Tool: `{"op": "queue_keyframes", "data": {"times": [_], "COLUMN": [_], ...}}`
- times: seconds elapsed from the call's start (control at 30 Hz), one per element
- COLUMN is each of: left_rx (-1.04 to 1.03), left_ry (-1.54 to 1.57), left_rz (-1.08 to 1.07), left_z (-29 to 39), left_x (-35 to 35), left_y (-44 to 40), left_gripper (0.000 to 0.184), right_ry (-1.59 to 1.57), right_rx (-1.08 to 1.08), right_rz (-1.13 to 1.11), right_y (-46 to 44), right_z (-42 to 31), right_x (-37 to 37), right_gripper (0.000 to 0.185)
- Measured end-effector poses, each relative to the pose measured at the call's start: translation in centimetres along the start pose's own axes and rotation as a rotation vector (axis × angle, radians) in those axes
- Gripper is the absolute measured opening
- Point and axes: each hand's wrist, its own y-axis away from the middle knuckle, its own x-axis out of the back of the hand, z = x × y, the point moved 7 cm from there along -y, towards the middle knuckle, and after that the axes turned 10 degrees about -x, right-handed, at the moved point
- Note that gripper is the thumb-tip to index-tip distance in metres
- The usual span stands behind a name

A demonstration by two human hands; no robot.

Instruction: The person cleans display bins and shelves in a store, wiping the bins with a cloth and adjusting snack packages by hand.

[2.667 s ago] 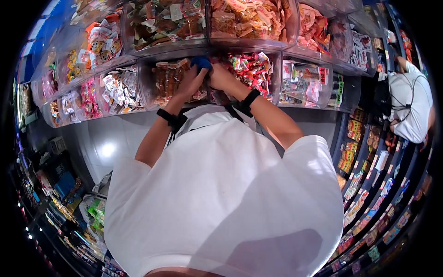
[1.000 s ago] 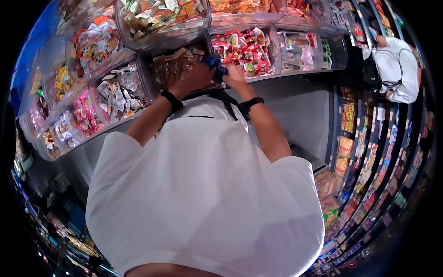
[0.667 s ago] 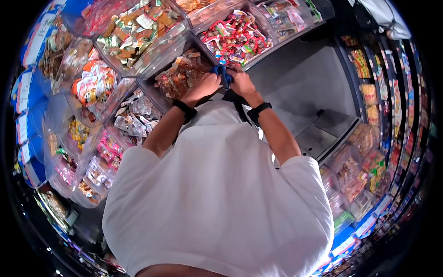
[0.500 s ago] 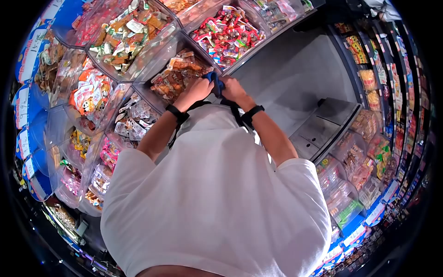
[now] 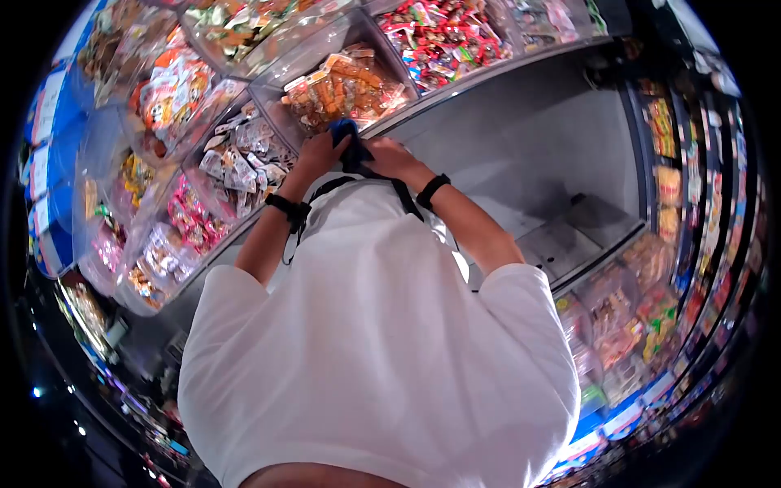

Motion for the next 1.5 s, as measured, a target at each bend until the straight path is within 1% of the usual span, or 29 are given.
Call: {"op": "queue_keyframes", "data": {"times": [0.13,0.2,0.33,0.4,0.43,0.47,0.53,0.6,0.63,0.67,0.73,0.77,0.8,0.87,0.9,1.0,1.03,1.07,1.13,1.17,1.2,1.23,1.27,1.3,1.33,1.4,1.43,1.47,1.5], "left_rx": [-0.063,-0.125,-0.128,-0.21,-0.32,-0.205,-0.172,-0.239,-0.337,-0.298,-0.235,-0.204,-0.141,-0.124,-0.132,-0.186,-0.229,-0.216,-0.116,-0.213,-0.128,-0.084,-0.037,-0.108,0.108,-0.182,-0.176,-0.162,-0.169], "left_ry": [-0.156,-0.247,-0.335,-0.211,-0.145,-0.09,-0.052,0.004,-0.035,-0.005,0.139,0.233,0.26,0.11,0.161,0.094,0.058,0.052,0.235,0.206,0.306,0.355,0.403,0.657,0.986,0.82,0.755,0.684,0.581], "left_rz": [0.149,0.167,0.143,0.387,0.548,0.411,0.334,0.424,0.616,0.556,0.347,0.275,0.179,0.182,0.166,0.04,0.091,0.097,0.082,-0.012,0.013,0.084,0.154,0.257,0.039,0.371,0.483,0.593,0.658], "left_z": [1.0,2.0,3.7,4.8,5.6,7.3,9.3,11.1,11.9,11.1,10.9,10.8,10.1,7.2,6.1,4.1,4.1,2.8,-1.5,-2.4,-4.6,-6.3,-7.6,-7.1,-7.7,-11.7,-11.6,-11.3,-11.6], "left_x": [0.8,0.8,0.6,0.4,0.3,0.9,0.3,0.1,0.5,-1.3,-0.4,0.6,1.4,0.9,1.3,2.7,5.4,6.2,7.2,8.0,7.5,7.3,7.5,9.8,9.4,6.3,8.3,10.6,12.0], "left_y": [2.2,2.0,-0.2,-1.2,-2.5,-3.7,-6.4,-8.3,-8.4,-10.4,-10.1,-8.9,-7.6,-6.9,-5.7,-2.0,1.1,2.9,5.7,7.5,8.4,8.9,9.6,10.3,11.4,5.9,5.8,5.9,5.4], "left_gripper": [0.05,0.05,0.048,0.05,0.053,0.052,0.048,0.048,0.046,0.044,0.044,0.046,0.042,0.039,0.037,0.037,0.044,0.044,0.054,0.06,0.058,0.055,0.053,0.047,0.05,0.057,0.055,0.054,0.051], "right_ry": [-0.083,-0.152,-0.442,-0.343,-0.318,-0.37,-0.414,-0.314,-0.227,-0.206,-0.122,-0.145,-0.139,-0.017,0.013,-0.034,-0.035,-0.127,-0.219,-0.166,-0.109,0.001,-0.066,-0.082,-0.097,-0.114,-0.141,-0.219,-0.337], "right_rx": [-0.033,-0.116,-0.113,-0.225,-0.126,-0.159,-0.294,-0.3,-0.326,-0.324,-0.327,-0.146,-0.107,-0.074,0.009,0.039,0.05,-0.021,-0.077,-0.124,-0.176,-0.19,-0.273,-0.295,-0.314,-0.337,-0.341,-0.245,-0.119], "right_rz": [-0.129,-0.122,-0.013,0.041,0.165,0.237,0.327,0.42,0.495,0.508,0.707,0.798,0.796,0.733,0.697,0.705,0.701,0.585,0.465,0.327,0.186,0.304,0.234,0.208,0.189,0.329,0.349,0.365,0.38], "right_y": [-2.2,-2.2,-0.1,1.5,1.5,2.2,4.2,5.4,5.8,5.8,7.0,7.1,6.8,5.4,4.6,2.2,1.5,0.1,-3.0,-5.4,-7.0,-7.7,-8.7,-9.9,-11.3,-13.2,-13.8,-16.0,-19.2], "right_z": [0.6,2.1,4.2,5.2,7.5,8.3,8.3,8.5,8.8,8.0,5.7,3.7,2.7,0.3,-1.3,-4.6,-5.7,-6.0,-7.4,-7.8,-8.8,-10.0,-11.1,-10.3,-9.6,-10.1,-11.9,-10.9,-9.7], "right_x": [-3.0,-4.2,-3.3,-1.1,-0.8,0.3,4.0,6.2,7.1,7.6,8.8,9.0,8.6,7.2,6.4,4.1,3.3,1.8,-0.9,-2.7,-4.5,-4.7,-4.5,-4.5,-4.4,-4.0,-3.0,-3.0,-3.4], "right_gripper": [0.038,0.043,0.04,0.037,0.036,0.035,0.034,0.036,0.039,0.039,0.045,0.049,0.049,0.053,0.055,0.049,0.049,0.047,0.045,0.042,0.042,0.046,0.051,0.053,0.055,0.056,0.055,0.068,0.071]}}
